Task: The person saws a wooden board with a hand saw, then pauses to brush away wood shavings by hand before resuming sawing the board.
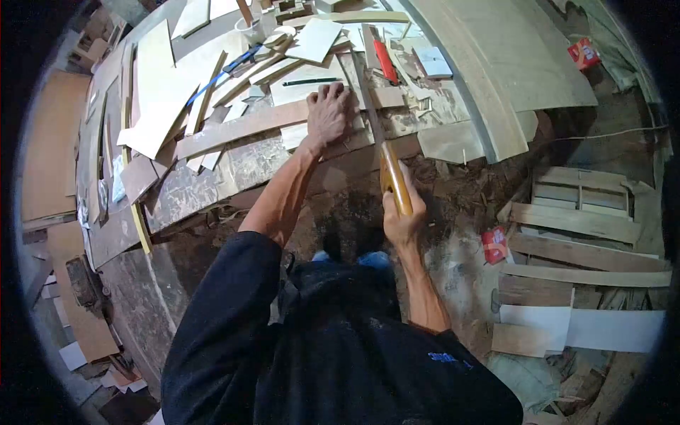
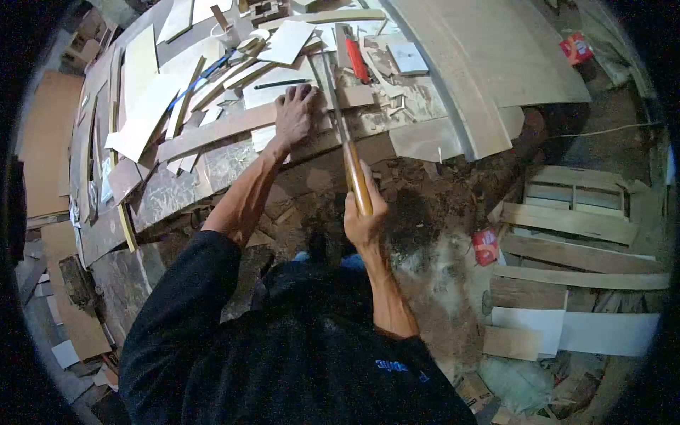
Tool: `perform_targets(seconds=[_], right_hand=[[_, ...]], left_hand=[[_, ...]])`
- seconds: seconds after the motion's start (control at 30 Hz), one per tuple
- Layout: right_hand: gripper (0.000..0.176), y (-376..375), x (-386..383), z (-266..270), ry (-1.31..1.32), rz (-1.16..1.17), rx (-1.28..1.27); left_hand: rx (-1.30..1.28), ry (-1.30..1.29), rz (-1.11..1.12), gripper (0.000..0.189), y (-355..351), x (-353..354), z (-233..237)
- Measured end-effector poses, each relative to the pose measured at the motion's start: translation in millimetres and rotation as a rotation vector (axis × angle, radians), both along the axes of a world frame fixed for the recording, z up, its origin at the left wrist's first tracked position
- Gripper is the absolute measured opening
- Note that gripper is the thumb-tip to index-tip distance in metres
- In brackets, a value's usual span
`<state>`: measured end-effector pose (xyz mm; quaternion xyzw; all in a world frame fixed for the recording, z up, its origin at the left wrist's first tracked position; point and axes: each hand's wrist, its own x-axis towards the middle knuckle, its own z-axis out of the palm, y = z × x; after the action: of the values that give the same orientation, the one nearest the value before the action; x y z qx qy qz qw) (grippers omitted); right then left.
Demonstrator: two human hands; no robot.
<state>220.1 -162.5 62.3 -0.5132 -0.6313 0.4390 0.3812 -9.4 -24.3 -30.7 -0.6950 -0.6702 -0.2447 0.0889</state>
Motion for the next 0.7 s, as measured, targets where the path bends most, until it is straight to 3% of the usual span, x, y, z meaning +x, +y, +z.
perform_targets(seconds=[0.13, 0.2, 0.27, 0.37, 0.4, 0.47, 0.67, 0.7], right_hand=[[0.053, -26.9, 14.1, -6.5, -0.043, -0.001, 0.216], [0.052, -61.1, 34.8, 0.7, -0.049, -0.004, 0.129], [0.053, -65.6, 37.0, -0.5, -0.054, -0.003, 0.197], [0.053, -14.6, 3.2, -8.1, 0.027, -0.039, 0.169], [0.053, -3.7, -3.6, 0.0, -0.003, -0.044, -0.011], [0.053, -5.8, -1.3, -9.1, -0.016, -0.005, 0.183], [0.053, -70.9, 41.2, -4.0, -0.043, -0.017, 0.201], [0.054, -61.7, 33.8, -0.9, -0.043, -0.012, 0.182]], left_hand=[[0.005, -0.033, -0.004, 0.049, 3.1, 3.4, -0.2], [-0.001, -0.021, 0.002, 0.048, 2.7, 2.4, 0.0], [0.007, -0.063, -0.02, 0.048, 1.8, -1.3, 0.1], [-0.008, -0.083, -0.025, 0.05, 2.0, 1.0, -0.4], [-0.011, -0.059, -0.019, 0.051, 2.2, -0.6, -2.8], [-0.016, -0.014, -0.017, 0.053, 6.2, -2.6, -8.0], [0.006, -0.02, -0.025, 0.06, 6.1, -3.2, -8.9], [-0.109, -0.039, -0.012, 0.061, 4.2, -1.5, -1.0]])
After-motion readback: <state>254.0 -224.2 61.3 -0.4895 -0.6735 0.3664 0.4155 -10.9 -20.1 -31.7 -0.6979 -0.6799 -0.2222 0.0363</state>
